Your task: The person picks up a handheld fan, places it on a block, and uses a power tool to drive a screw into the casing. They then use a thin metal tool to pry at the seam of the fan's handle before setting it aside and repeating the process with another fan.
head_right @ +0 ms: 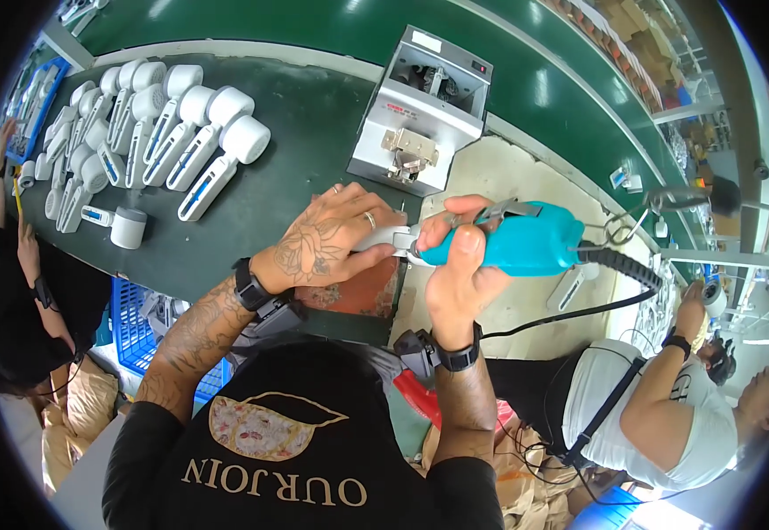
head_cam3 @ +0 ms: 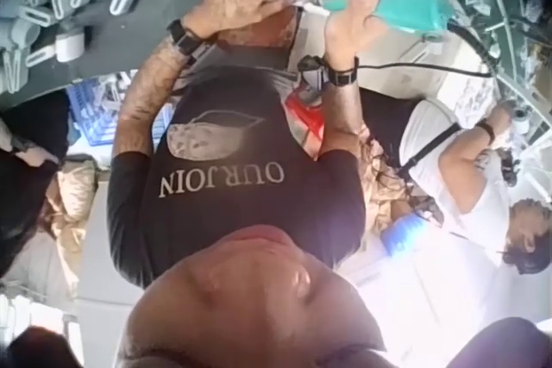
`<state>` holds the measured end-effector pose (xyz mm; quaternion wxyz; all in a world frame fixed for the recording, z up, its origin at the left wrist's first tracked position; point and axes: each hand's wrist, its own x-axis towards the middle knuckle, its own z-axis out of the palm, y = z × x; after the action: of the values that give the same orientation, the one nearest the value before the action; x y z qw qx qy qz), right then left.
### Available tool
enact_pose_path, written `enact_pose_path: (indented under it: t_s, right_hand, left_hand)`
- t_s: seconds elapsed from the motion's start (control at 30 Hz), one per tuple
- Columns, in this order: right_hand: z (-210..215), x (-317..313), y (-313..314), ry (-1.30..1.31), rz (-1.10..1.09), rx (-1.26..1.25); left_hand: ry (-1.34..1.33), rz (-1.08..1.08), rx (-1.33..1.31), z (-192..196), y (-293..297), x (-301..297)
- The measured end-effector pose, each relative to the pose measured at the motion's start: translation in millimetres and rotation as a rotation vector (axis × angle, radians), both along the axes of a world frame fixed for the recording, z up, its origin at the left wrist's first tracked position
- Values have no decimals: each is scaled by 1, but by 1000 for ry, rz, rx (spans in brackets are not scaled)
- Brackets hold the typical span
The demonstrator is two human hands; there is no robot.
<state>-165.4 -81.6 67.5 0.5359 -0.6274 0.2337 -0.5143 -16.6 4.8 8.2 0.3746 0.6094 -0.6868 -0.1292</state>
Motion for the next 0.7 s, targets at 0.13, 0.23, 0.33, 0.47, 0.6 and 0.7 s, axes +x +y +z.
enact_pose_path:
  t_s: [0.13,0.23,0.33,0.47,0.6,0.7]
  right_hand:
    - [-2,-7,1,28,-6,-40]
    - [-3,-7,3,25,-19,-33]
    - [-8,-6,4,49,-19,-18]
    - [-20,-9,2,-23,59,70]
    - [-20,-8,4,1,75,11]
    - [-19,-10,3,-29,146,31]
  left_hand:
    - [2,-17,18,-2,0,0]
    - [10,-9,-49,-3,1,-1]
    - [15,-10,-36,-3,1,-1]
    - [13,-8,-15,-4,-2,-2]
    - [-4,3,24,6,-2,-2]
    - [35,6,-75,2,-6,-4]
